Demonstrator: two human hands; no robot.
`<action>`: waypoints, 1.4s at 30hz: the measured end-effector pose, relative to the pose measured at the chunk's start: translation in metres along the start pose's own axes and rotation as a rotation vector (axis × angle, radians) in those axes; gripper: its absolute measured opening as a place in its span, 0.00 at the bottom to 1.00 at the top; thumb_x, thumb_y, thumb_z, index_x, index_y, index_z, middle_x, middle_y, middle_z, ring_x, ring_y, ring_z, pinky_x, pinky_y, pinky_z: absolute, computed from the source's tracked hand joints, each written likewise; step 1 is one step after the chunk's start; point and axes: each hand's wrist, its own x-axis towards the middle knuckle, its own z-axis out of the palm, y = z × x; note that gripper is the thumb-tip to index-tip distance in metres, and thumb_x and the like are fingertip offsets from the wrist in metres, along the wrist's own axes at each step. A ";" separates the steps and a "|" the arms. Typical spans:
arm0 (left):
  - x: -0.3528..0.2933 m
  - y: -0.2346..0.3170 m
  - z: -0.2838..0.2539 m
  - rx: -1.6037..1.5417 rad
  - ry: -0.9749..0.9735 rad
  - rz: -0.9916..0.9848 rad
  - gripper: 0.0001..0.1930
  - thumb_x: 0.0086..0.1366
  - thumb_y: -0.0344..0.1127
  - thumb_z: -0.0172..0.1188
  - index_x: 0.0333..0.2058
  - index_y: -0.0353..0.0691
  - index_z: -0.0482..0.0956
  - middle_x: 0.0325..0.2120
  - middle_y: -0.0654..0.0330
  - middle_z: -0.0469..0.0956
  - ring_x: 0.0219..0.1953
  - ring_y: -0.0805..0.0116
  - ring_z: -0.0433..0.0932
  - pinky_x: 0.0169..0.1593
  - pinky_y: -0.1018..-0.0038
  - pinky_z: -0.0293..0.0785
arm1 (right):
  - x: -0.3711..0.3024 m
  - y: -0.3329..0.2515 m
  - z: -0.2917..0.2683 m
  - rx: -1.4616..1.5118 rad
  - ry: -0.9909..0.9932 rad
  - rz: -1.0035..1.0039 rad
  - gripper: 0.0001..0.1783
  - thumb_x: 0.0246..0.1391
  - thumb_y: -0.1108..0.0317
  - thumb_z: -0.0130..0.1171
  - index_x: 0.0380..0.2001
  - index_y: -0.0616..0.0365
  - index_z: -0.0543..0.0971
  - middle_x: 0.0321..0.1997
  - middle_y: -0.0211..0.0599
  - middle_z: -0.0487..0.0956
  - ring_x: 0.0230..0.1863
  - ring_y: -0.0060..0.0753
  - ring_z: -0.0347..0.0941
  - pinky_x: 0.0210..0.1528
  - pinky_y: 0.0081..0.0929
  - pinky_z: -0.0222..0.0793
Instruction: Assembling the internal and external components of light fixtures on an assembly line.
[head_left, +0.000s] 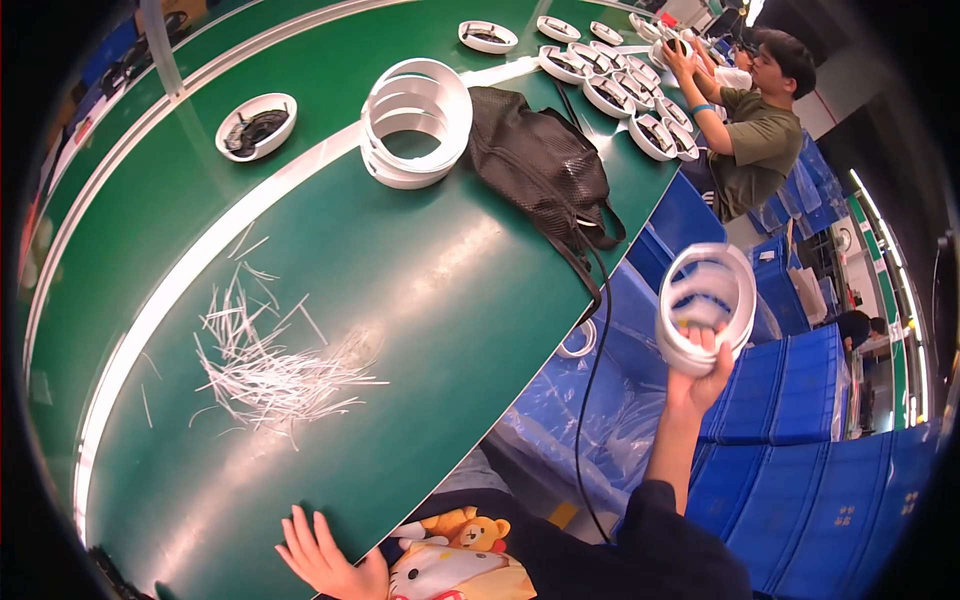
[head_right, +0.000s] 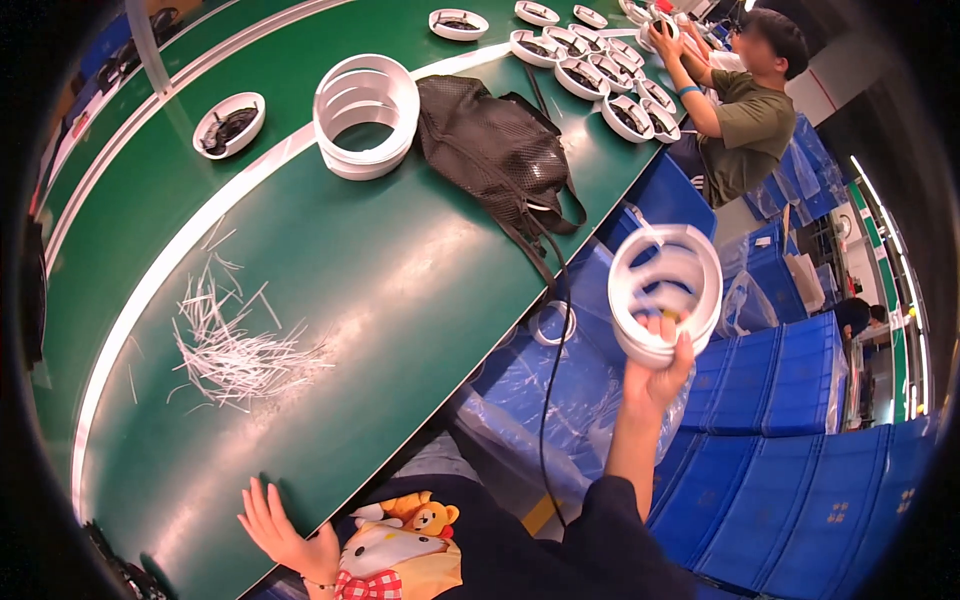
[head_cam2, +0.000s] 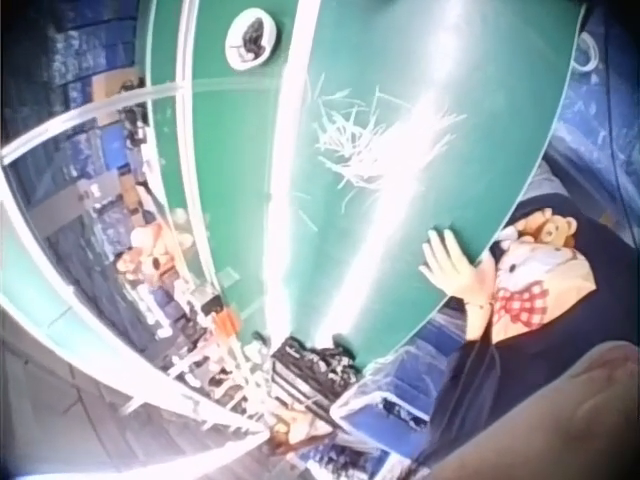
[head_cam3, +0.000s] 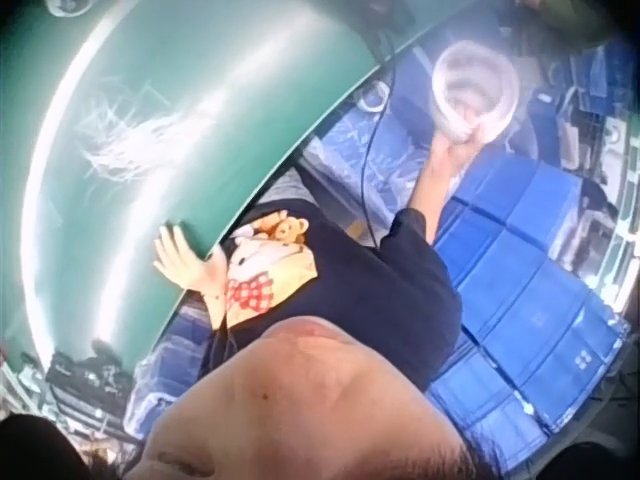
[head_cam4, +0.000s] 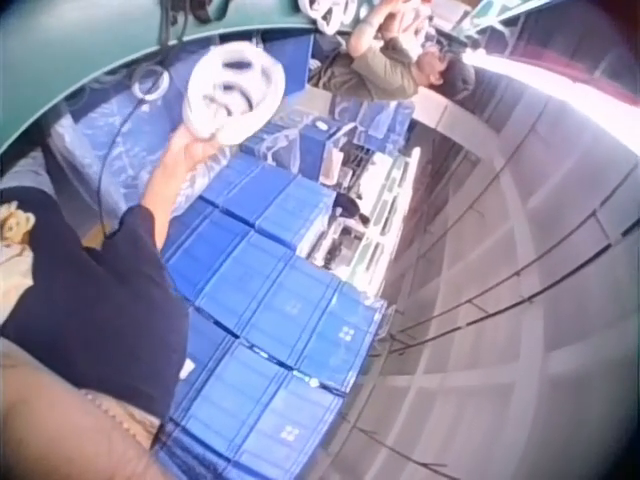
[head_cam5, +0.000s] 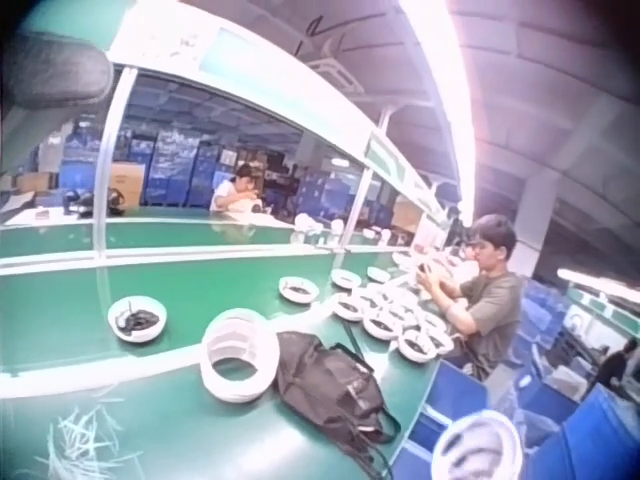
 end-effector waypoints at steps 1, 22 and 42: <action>-0.002 -0.003 -0.001 0.003 0.004 -0.004 0.29 0.41 0.31 0.58 0.48 0.38 0.64 0.51 0.52 0.63 0.55 0.51 0.59 0.58 0.54 0.45 | 0.001 0.012 0.033 0.157 -0.108 0.084 0.16 0.45 0.66 0.52 0.38 0.60 0.67 0.21 0.25 0.61 0.28 0.23 0.59 0.48 0.33 0.58; -0.006 -0.017 0.004 -0.069 0.084 0.078 0.25 0.41 0.31 0.57 0.43 0.38 0.69 0.48 0.49 0.66 0.51 0.45 0.63 0.51 0.55 0.59 | -0.041 0.141 0.127 -0.275 0.232 0.003 0.34 0.50 0.76 0.46 0.57 0.68 0.44 0.64 0.46 0.41 0.65 0.35 0.36 0.63 0.28 0.35; 0.000 -0.007 -0.001 -0.009 0.088 0.049 0.23 0.43 0.32 0.58 0.42 0.35 0.70 0.48 0.50 0.66 0.51 0.47 0.63 0.51 0.58 0.59 | -0.003 0.148 0.172 -1.499 -0.531 -0.588 0.59 0.26 0.46 0.67 0.58 0.61 0.47 0.64 0.54 0.35 0.63 0.62 0.27 0.57 0.61 0.27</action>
